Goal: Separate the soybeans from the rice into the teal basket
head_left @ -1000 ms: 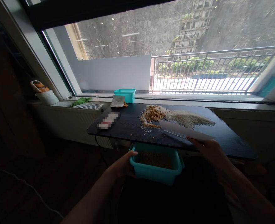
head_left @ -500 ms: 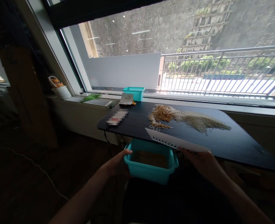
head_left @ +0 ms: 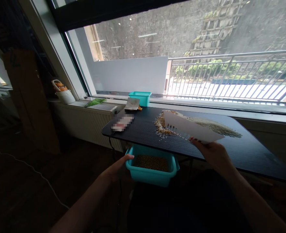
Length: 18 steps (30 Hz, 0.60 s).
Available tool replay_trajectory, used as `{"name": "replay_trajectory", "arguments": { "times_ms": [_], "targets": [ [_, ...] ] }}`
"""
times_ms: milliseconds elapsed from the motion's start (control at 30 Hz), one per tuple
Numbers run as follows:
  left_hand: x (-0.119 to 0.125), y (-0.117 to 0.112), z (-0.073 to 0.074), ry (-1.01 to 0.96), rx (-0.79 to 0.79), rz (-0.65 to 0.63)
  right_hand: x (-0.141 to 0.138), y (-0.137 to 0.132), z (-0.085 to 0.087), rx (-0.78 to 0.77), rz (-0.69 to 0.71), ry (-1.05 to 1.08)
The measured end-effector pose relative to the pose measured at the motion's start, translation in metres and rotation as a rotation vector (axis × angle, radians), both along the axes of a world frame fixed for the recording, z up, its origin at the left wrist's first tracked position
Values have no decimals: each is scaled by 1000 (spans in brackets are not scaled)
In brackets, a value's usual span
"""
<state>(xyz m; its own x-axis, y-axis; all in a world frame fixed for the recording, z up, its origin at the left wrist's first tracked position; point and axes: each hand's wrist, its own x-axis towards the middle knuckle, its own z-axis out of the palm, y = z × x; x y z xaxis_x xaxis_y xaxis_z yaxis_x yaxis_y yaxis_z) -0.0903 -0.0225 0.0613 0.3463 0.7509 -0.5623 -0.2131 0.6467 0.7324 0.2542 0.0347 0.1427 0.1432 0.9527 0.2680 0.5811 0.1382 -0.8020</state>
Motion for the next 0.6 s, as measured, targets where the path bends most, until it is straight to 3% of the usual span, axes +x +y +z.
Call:
{"name": "replay_trajectory", "arguments": {
  "times_ms": [267,600],
  "targets": [
    [23,6,0,-8,10,-56,-6,36,-11,37,114,63],
    [10,4,0,43,3,-13,-43,61,-7,90,143,-263]
  ]
}}
